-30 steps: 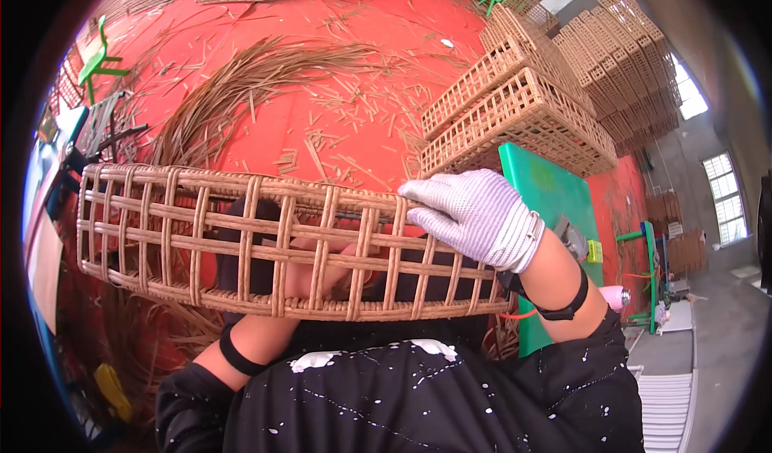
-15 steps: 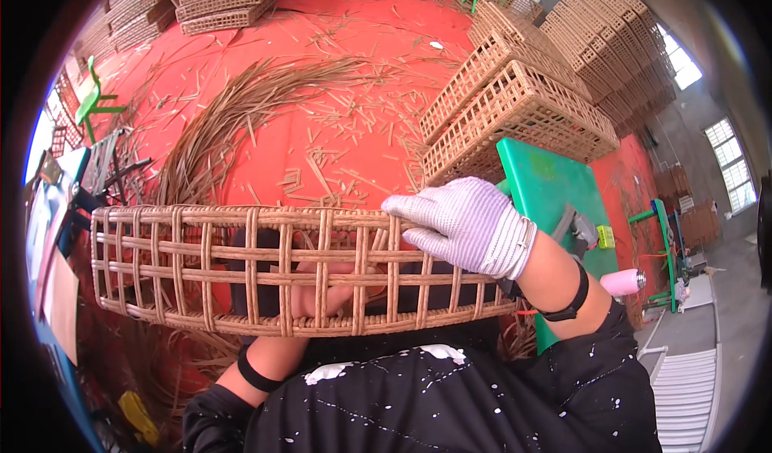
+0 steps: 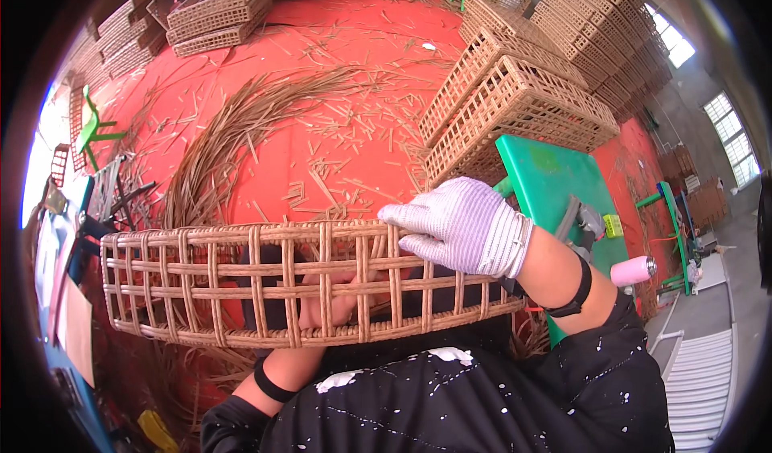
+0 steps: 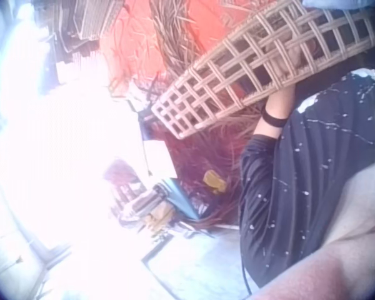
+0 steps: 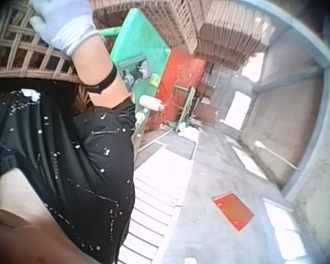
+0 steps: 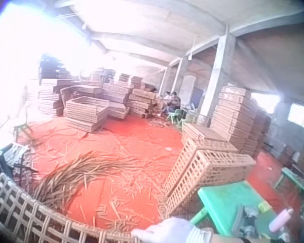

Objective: Weaving rattan strands into a wicker chair frame and securing them with a nail gun and pliers.

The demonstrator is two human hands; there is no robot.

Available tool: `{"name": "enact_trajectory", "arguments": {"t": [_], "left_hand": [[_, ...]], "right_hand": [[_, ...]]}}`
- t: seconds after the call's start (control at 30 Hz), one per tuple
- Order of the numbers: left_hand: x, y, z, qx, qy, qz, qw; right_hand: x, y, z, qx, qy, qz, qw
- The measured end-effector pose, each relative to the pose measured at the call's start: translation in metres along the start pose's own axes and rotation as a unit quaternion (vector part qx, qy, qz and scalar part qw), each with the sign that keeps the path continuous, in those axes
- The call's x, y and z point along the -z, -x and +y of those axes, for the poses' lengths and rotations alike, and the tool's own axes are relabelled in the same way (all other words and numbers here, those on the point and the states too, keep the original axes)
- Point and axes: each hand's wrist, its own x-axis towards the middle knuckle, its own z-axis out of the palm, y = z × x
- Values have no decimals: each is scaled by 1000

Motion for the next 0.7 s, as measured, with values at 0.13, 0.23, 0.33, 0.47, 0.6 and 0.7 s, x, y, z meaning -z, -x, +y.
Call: {"name": "enact_trajectory", "arguments": {"t": [0.13, 0.23, 0.33, 0.47, 0.6, 0.7], "left_hand": [[-1, -10, 27, 110, -22, -4, 994], [7, -2, 18, 91, -53, 13, 994], [15, 4, 2, 40, -174, -31, 983], [6, 17, -19, 46, -297, -53, 952], [3, 0, -6, 129, -249, -85, 956], [2, 6, -15, 9, -301, -90, 949]], "right_hand": [[-1, 2, 1, 2, 10, 1, 1000], [-1, 4, -1, -11, -2, 2, 1000], [-9, 6, -5, 43, 8, 111, 993], [-11, 5, -11, 36, 1, 115, 993], [-8, 8, -18, -69, -105, 120, 985], [-13, 2, -26, -115, -79, 138, 981]]}}
